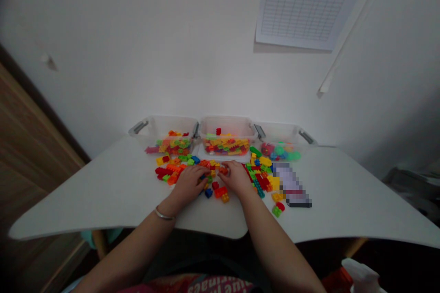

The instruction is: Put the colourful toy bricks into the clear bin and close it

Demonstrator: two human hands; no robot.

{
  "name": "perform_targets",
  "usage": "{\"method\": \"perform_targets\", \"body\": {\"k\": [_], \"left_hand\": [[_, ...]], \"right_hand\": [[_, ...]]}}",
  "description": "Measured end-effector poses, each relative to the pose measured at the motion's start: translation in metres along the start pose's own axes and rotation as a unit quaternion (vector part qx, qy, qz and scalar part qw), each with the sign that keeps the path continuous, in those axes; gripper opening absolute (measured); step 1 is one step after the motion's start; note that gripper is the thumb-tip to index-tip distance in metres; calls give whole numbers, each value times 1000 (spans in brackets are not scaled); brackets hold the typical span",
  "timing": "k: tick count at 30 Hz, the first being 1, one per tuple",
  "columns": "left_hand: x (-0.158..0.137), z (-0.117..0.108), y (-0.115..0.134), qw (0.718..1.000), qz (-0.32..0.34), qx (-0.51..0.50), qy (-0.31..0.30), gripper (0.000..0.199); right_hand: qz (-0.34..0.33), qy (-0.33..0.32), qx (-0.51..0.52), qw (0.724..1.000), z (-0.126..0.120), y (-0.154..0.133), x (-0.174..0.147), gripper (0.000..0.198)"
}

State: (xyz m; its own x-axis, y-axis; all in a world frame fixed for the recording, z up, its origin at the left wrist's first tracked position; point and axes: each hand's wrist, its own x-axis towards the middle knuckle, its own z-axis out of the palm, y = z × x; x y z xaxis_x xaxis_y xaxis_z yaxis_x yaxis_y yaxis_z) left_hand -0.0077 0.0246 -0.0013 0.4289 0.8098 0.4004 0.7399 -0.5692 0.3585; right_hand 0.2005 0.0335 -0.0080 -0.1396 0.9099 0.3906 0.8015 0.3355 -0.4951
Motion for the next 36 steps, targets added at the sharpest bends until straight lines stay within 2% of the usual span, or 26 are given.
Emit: {"method": "perform_targets", "body": {"k": [4,8,11,15,18,22,26,36], "left_hand": [[0,0,0,1000,1,1,-1,23],[1,-1,1,1000,18,-9,19,25],[1,-3,5,999,29,-7,42,28],[0,-4,9,997,35,-14,60,30],[0,-1,6,997,31,-39,62,32],[2,3,-1,996,31,-64,55,32],[2,2,-1,996,29,-70,50,29],[1,-5,3,991,19,-100,85,19]], "right_hand": [[0,-5,-45,999,2,-1,1,26],[-3,6,-16,1000,4,2,1,18],[-11,21,27,999,3,3,0,22],[-60,30,78,995,2,0,-2,25],[-94,21,78,992,0,-8,-5,30],[-104,12,48,993,-3,-20,-7,36],[-109,17,38,993,-2,-21,-7,30],[-119,80,113,983,-1,-8,-5,15]]}}
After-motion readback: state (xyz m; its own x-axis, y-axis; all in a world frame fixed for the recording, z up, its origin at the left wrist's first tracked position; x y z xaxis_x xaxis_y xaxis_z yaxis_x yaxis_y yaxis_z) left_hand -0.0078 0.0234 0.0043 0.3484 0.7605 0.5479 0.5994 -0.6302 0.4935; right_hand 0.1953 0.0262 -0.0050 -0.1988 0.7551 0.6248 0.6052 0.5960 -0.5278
